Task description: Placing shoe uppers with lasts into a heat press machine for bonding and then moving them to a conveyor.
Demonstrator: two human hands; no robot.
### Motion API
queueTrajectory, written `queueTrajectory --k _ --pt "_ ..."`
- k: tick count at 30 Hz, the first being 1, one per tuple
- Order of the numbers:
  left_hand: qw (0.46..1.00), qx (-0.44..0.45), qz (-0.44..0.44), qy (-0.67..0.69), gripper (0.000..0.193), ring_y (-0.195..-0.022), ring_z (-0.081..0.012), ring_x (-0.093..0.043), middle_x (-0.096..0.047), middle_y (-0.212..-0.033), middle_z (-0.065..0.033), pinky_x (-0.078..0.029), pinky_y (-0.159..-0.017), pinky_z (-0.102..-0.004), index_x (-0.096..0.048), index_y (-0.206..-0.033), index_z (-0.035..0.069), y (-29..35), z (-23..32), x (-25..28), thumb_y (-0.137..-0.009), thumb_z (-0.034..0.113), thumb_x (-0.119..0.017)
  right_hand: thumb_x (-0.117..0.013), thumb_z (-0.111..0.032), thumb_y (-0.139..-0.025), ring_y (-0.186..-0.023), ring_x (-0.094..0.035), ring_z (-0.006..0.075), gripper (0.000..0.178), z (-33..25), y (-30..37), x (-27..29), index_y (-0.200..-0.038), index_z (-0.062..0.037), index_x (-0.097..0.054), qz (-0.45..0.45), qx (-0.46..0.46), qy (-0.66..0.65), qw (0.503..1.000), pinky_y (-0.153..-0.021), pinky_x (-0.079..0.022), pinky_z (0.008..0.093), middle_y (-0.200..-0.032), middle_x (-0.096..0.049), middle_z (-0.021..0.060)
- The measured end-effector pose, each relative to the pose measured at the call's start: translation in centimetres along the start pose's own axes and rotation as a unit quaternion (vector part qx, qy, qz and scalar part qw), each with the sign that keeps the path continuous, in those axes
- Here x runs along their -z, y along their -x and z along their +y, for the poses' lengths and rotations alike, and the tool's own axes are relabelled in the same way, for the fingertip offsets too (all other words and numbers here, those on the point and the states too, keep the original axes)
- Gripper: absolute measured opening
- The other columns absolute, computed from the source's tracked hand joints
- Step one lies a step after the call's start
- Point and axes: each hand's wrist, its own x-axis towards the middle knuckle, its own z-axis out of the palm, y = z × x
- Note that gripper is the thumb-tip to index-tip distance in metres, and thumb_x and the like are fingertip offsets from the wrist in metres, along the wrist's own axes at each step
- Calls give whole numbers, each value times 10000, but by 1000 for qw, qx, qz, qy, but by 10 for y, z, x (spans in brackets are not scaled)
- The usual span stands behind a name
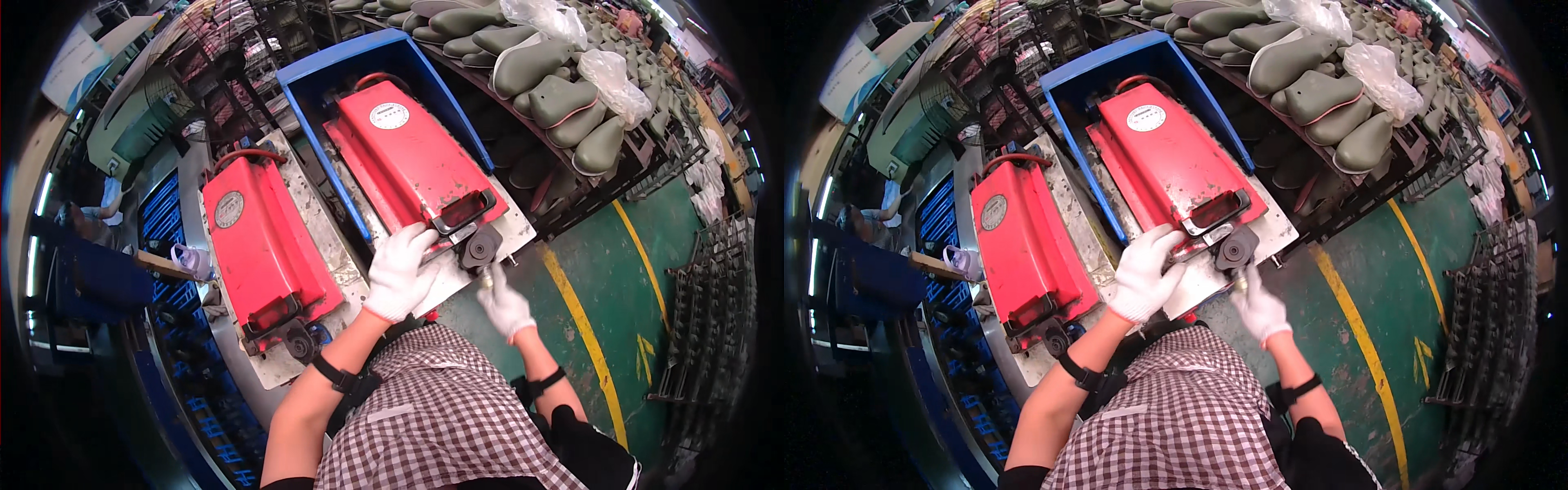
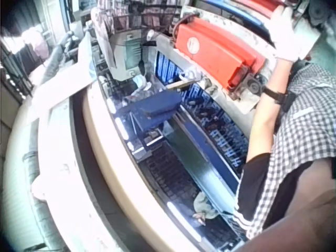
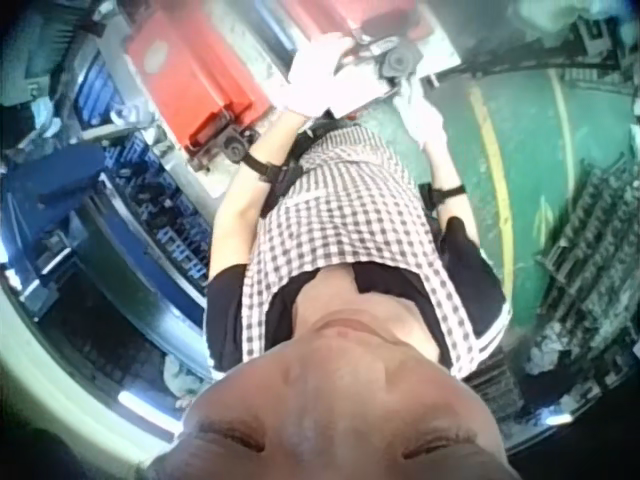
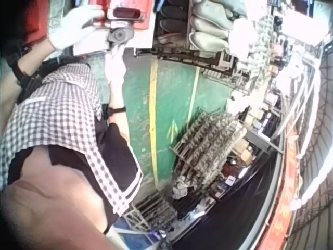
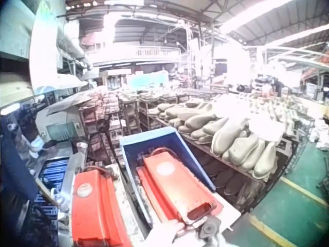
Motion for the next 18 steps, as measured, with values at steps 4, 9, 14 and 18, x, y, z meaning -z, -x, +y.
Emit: queueTrajectory --k 4,9,14,18 --pt "993 -109 -41 -20 510 -1194 -379 -605 -623 -1252 -176 -511 -983 -476 -646 -1219 63 -39 16 -12 -735 154 -777 -606 -384 -973 -960 -716 435 622 -8 21 15 -1519 -133 -447 -20 19 -62 998 -881 -555 506 -1048 -740 210" --pt "979 -165 5 -122 467 -1191 -406 -592 -610 -1219 -154 -506 -927 -465 -673 -1113 68 -84 26 -2 -660 131 -763 -667 -214 -901 -1007 -638 357 211 -41 -35 53 -1065 -112 -751 105 262 -80 956 -912 -526 450 -990 -671 144" --pt "974 -174 86 -115 352 -1173 -434 -609 -618 -1257 -215 -514 -996 -481 -716 -1002 90 -146 29 40 -681 -48 -668 -736 -322 -846 -1167 -576 460 515 -60 -159 27 -1269 -38 -668 165 278 -39 946 -1028 -475 524 -1260 -604 294" --pt "985 -56 125 -103 241 -1158 -413 -644 -620 -1268 -207 -538 -990 -444 -734 -1037 103 -177 23 71 -860 -21 -628 -794 -444 -806 -1317 -518 454 857 -100 -229 13 -1529 -124 -467 175 196 31 964 -1083 -469 505 -1414 -537 296"
